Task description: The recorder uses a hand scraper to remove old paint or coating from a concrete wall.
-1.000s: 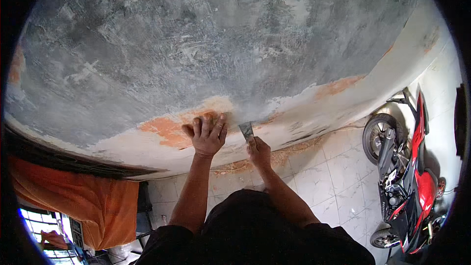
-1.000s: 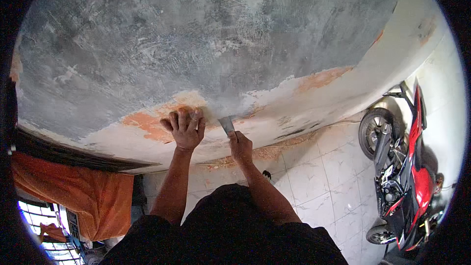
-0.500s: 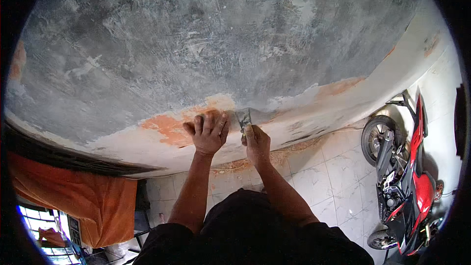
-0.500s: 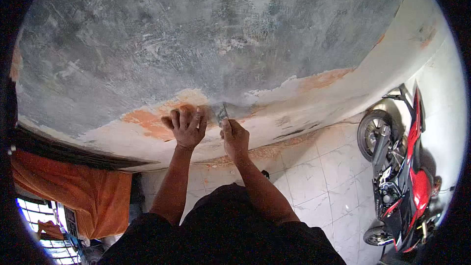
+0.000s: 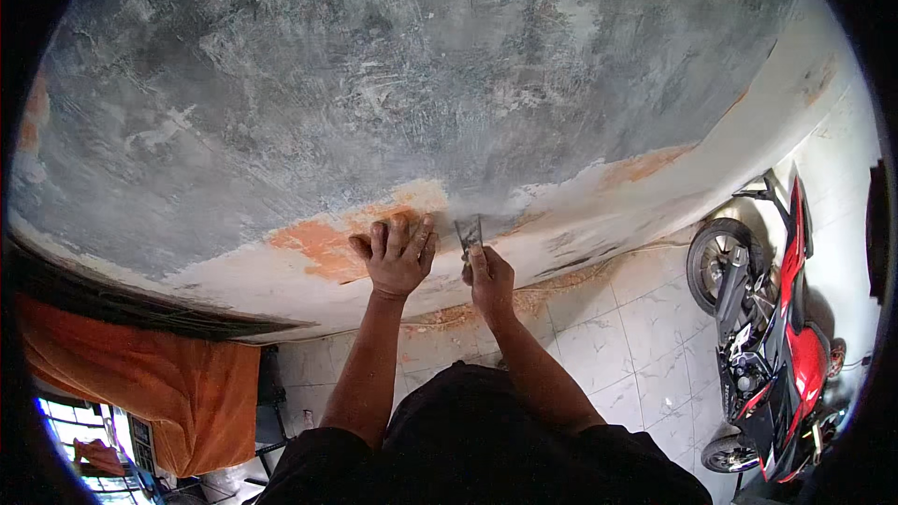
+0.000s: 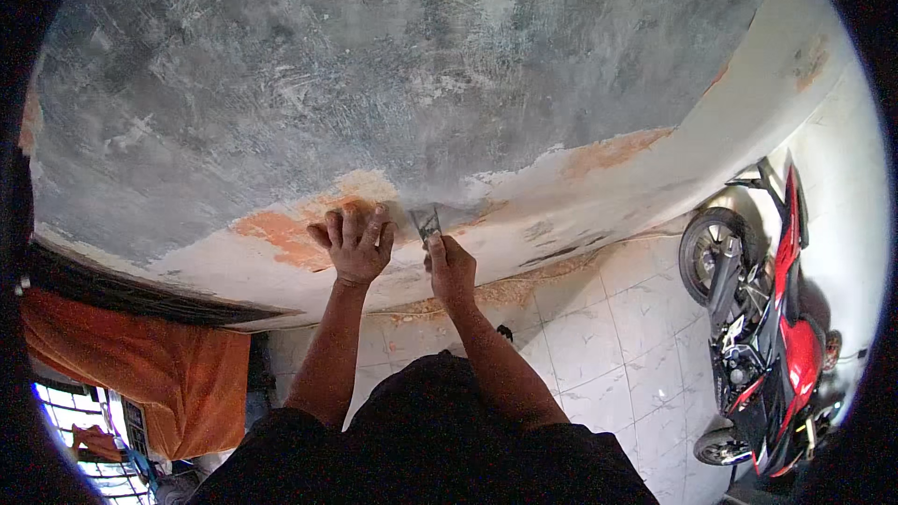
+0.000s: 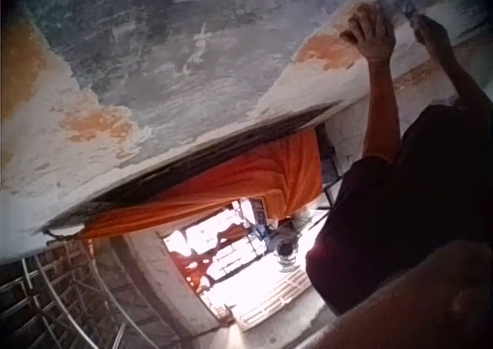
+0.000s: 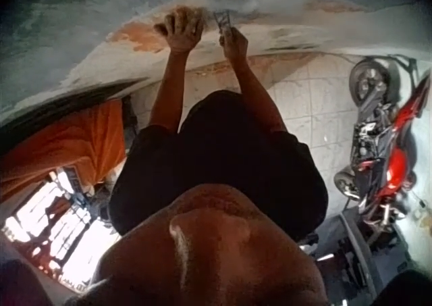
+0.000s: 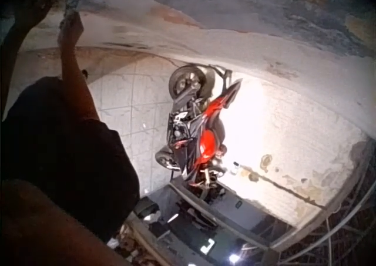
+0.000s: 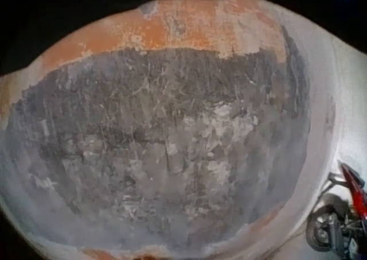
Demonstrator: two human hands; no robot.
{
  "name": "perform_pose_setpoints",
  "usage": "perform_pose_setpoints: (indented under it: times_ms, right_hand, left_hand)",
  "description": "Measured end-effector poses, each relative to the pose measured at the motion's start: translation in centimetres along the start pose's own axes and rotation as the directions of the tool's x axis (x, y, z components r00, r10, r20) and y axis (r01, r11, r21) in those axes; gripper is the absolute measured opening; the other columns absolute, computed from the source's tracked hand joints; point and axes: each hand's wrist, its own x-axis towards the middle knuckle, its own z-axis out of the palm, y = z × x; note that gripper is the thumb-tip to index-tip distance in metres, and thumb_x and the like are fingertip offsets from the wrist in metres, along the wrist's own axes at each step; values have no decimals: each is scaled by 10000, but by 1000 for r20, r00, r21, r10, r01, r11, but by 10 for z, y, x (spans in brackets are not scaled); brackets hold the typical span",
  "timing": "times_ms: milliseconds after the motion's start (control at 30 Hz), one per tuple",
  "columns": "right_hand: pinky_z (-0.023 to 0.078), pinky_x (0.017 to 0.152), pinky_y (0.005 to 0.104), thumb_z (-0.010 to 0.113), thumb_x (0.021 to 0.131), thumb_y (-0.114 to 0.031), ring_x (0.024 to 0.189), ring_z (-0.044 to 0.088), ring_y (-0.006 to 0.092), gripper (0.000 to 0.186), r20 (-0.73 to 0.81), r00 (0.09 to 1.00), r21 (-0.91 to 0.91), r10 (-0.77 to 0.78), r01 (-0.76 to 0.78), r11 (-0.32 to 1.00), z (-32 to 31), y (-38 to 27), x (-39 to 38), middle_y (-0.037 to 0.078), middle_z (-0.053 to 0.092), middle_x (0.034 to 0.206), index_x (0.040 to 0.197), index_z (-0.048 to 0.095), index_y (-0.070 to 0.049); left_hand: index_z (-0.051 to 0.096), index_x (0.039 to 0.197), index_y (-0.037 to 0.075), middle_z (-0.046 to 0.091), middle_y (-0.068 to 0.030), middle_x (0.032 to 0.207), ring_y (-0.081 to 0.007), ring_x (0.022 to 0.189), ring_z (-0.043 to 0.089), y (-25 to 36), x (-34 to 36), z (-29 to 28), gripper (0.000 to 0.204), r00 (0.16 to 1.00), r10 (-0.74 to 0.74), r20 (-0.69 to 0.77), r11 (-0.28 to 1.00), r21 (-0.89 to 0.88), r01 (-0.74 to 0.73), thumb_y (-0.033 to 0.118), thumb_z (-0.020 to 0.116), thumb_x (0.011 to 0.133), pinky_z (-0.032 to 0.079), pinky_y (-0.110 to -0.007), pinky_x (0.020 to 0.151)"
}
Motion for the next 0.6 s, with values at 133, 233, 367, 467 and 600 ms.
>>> perform_pose_setpoints:
  times_ms: [133,233,367,467,600]
  right_hand:
    - [402,501,275,478,941,-333,523,473,91,388,-28,1000,-188,4,-9,982,-9,19,-2,31,515,571,788,583,8]
    - [401,497,270,487,937,-335,516,471,91,383,13,998,-62,-54,54,997,3,-9,3,30,514,569,787,586,3]
    - [387,484,256,491,939,-323,510,460,83,371,19,1000,-55,-18,19,998,-4,12,1,16,496,564,773,576,-2]
    - [372,480,238,497,942,-302,520,450,67,354,-18,1000,-169,2,-5,986,-11,34,1,0,484,578,771,571,-1]
    - [416,504,309,466,934,-366,502,509,145,424,9,997,-138,-73,74,988,5,-5,5,63,527,552,737,557,-2]
  left_hand:
    - [564,1222,325,305,-12,1437,-294,1351,206,1,-3,5,402,1000,-8,-14,1000,3,8,406,583,829,-21,-561,1075]
    - [562,1224,326,295,-12,1445,-289,1355,200,0,-6,2,404,1000,-20,-1,1000,-16,20,404,585,828,-30,-559,1077]
    - [536,1250,331,296,-12,1444,-285,1358,193,1,-2,2,433,1000,-6,-21,1000,-7,6,407,587,828,-44,-560,1078]
    - [521,1265,337,272,-13,1462,-285,1373,163,3,1,2,437,1000,11,7,1000,-8,-11,405,575,837,-42,-555,1078]
    - [508,1275,343,236,-14,1482,-282,1388,120,-2,-2,0,434,1000,-11,-8,1000,5,11,402,560,848,-52,-547,1080]
